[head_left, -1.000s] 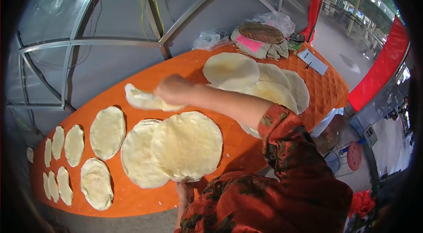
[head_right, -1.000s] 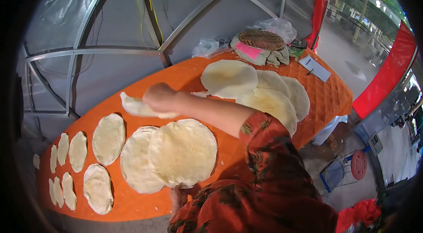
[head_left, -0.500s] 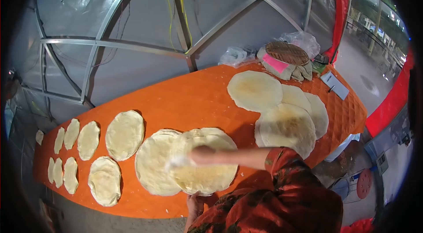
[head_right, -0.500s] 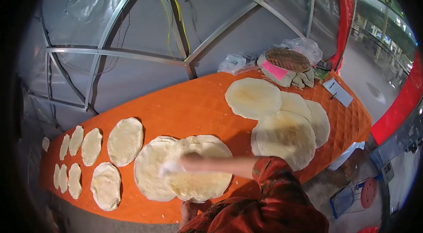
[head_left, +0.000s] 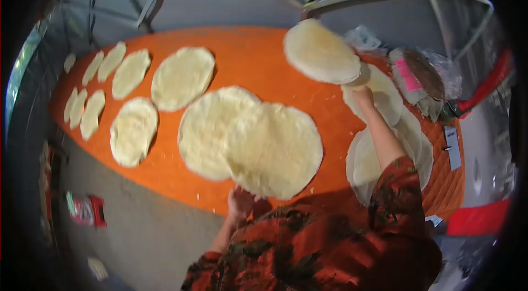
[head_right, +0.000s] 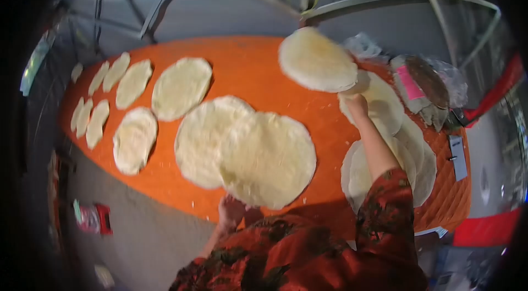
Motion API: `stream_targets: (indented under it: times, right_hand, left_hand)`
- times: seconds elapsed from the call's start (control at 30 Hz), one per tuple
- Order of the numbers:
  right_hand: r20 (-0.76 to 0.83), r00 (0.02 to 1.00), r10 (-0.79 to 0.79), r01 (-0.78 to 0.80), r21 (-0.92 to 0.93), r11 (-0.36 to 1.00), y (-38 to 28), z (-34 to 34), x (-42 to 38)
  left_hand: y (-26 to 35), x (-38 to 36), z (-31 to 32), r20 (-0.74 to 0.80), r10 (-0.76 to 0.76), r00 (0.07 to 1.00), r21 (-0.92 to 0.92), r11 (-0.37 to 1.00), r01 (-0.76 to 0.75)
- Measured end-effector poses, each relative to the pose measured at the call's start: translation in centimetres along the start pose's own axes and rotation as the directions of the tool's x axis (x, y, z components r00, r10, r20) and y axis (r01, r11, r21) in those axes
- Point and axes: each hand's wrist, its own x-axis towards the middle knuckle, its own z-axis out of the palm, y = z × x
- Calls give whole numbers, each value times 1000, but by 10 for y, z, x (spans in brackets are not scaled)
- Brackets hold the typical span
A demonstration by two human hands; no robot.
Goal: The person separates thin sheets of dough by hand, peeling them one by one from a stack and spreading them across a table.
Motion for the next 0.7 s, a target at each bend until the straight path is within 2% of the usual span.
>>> stream_targets:
  times: [0.03, 0.07, 0.1, 0.13, 0.17, 0.2, 0.23, 0.3, 0.4, 0.5, 0.6, 0.7]
  right_hand:
    - [-21, 987, -157, 150, -192, 970, 27, 19, -16]
    - [16, 983, -186, 186, -131, 974, 7, 35, -70]
    - [118, 949, -292, 283, 91, 955, -29, 53, -123]
    - [188, 900, -392, 351, 217, 911, -12, 90, -155]
    - [448, 847, -287, 179, 267, 947, -8, 114, -197]
    - [538, 747, -392, 165, 421, 892, -9, 143, -239]
    - [618, 655, -435, 322, 292, 900, -62, 126, -273]
    - [603, 520, -605, 562, 292, 774, -108, 132, -307]
    - [597, 552, -582, 558, 255, 790, -121, 148, -323]
    - [662, 580, -474, 413, 263, 872, -120, 155, -321]
    - [682, 590, -433, 381, 237, 893, -113, 160, -321]
    - [683, 579, -446, 411, 228, 883, -111, 161, -323]
  left_hand:
    - [1, -1, 15, -97, 3, 995, 39, 999, 1]
    - [1, 0, 30, -180, 4, 984, 81, 997, 11]
    - [1, 4, 31, -187, 26, 982, 133, 991, -1]
    - [0, 6, 32, -189, 42, 981, 187, 982, -6]
    - [-1, 7, 33, -188, 53, 981, 243, 970, -6]
    - [1, 8, 36, -191, 55, 980, 258, 966, -4]
    - [2, 9, 38, -166, 45, 985, 257, 966, -1]
    - [5, 13, 39, -104, 19, 994, 256, 967, 8]
    - [6, 17, 52, -124, 67, 990, 361, 933, -18]
    - [5, 23, 40, -131, 92, 987, 422, 906, -28]
    - [9, 22, 36, -134, 38, 990, 396, 918, 18]
    - [17, 20, 50, -108, -22, 994, 238, 970, 47]
